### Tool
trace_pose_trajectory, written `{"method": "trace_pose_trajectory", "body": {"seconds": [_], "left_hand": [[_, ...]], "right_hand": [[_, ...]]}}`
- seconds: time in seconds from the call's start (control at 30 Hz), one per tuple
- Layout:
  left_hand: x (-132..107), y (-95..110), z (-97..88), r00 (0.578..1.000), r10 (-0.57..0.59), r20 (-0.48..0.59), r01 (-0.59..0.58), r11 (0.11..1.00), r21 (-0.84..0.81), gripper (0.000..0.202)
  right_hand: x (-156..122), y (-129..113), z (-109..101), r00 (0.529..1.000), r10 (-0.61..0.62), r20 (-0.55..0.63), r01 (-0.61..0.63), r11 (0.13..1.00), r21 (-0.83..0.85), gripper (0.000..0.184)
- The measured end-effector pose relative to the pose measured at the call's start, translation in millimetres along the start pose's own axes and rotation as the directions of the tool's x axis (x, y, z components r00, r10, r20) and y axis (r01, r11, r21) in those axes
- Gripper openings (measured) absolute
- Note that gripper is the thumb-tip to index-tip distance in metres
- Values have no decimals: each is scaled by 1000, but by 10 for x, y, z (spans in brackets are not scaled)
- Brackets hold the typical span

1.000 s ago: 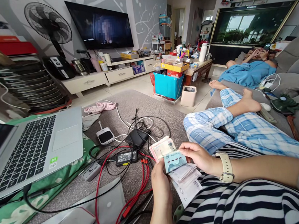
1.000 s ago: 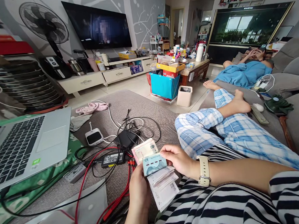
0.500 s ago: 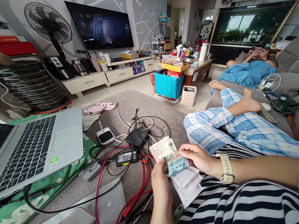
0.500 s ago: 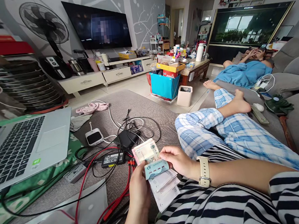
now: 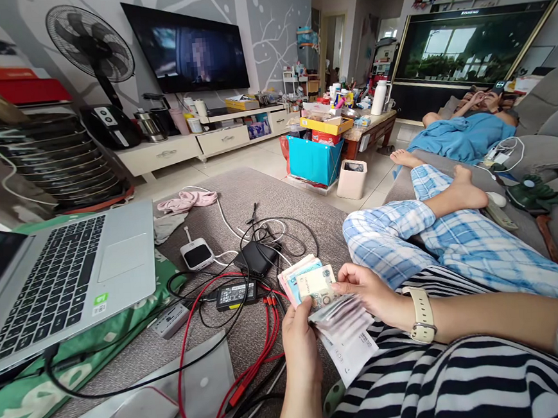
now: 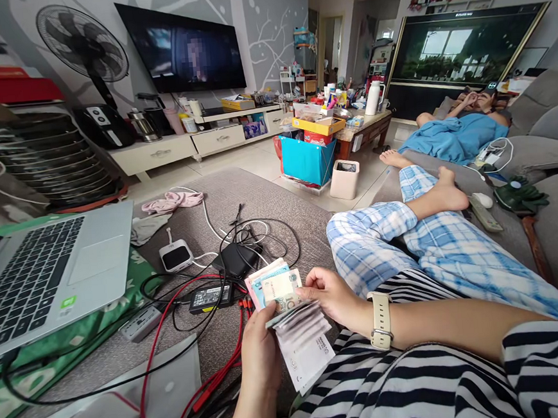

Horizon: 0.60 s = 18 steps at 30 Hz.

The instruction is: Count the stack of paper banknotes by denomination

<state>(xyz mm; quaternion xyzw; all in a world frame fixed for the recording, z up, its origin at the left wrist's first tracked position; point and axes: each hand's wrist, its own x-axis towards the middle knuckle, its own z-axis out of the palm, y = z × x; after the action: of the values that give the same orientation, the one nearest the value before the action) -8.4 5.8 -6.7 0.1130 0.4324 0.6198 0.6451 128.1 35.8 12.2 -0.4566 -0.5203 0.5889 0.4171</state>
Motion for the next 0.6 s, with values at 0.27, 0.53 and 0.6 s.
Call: {"method": "trace_pose_trajectory", "body": {"seconds": [0.27, 0.53, 0.6], "left_hand": [[-22, -6, -2, 999, 5, 47, -7, 999, 38, 40], [57, -51, -15, 1000, 8, -4, -8, 1000, 19, 39], [80, -63, -21, 1000, 17, -15, -17, 1000, 17, 40]], "right_hand": [[2, 31, -21, 999, -34, -34, 31, 997, -69, 33], [-14, -9, 1, 1000, -23, -14, 23, 1000, -16, 36], [-27, -32, 17, 1000, -14, -7, 14, 1000, 11, 37]]}}
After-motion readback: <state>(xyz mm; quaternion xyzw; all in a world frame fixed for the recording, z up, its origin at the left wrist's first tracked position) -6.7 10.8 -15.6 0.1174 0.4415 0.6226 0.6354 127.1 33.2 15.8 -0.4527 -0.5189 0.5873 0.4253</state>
